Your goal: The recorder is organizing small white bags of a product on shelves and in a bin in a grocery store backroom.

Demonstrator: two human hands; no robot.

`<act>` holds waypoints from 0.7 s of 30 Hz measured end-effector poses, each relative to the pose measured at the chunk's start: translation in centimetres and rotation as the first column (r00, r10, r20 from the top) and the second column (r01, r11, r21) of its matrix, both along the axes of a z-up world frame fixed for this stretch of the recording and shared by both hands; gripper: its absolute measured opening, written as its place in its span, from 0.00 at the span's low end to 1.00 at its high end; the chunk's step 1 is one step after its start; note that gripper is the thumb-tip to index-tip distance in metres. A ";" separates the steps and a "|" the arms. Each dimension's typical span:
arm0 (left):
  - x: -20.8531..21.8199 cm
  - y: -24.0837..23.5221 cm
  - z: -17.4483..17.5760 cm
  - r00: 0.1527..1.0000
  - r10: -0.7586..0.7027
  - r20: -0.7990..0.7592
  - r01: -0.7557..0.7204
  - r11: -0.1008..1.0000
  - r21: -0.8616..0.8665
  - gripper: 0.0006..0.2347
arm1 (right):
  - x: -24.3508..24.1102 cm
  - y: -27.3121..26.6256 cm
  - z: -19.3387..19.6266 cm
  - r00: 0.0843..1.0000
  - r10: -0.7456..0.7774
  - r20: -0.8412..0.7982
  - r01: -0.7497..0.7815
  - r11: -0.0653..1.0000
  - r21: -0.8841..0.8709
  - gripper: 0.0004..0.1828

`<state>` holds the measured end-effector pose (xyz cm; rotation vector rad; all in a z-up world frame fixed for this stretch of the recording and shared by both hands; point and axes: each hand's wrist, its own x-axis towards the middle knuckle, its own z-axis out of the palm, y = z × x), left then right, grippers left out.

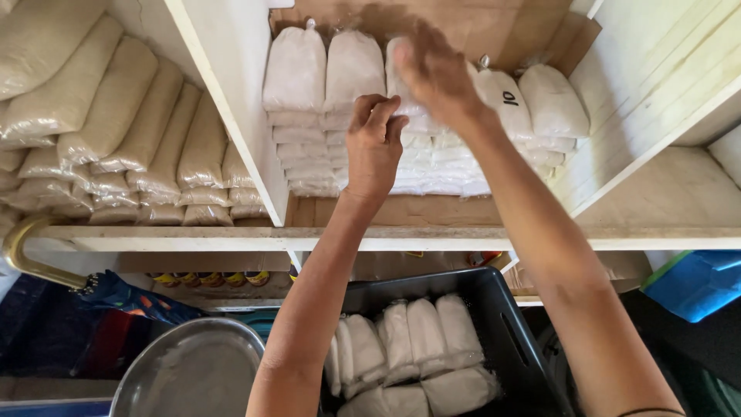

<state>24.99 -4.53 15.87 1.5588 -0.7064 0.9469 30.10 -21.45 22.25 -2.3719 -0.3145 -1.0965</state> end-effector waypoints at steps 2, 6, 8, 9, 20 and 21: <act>0.5 -0.1 -0.7 0.995 0.070 0.064 -0.073 0.996 0.048 0.11 | -1.7 1.1 -0.2 0.979 0.058 -0.197 -0.110 0.959 -0.263 0.42; -1.0 0.1 0.2 0.983 0.176 -0.048 -0.165 0.970 0.178 0.09 | -2.7 1.2 1.2 0.911 -0.018 -0.412 -0.091 0.965 -0.245 0.52; -2.1 0.5 0.9 0.899 0.429 0.086 -0.427 0.817 0.386 0.11 | -2.6 0.7 2.0 0.845 0.217 -0.488 -0.233 0.972 0.029 0.50; -1.2 0.4 0.2 0.899 0.428 0.088 -0.427 0.820 0.381 0.11 | -1.9 0.6 1.5 0.848 0.213 -0.486 -0.231 0.973 0.024 0.50; 5.3 0.6 -4.8 0.825 0.391 0.409 -0.561 0.657 0.503 0.28 | 1.9 -0.8 0.3 0.881 0.148 -0.449 -0.255 0.948 -0.187 0.38; 5.5 0.4 -4.8 0.825 0.390 0.409 -0.561 0.657 0.504 0.28 | 1.7 -0.7 0.7 0.881 0.148 -0.450 -0.255 0.949 -0.187 0.38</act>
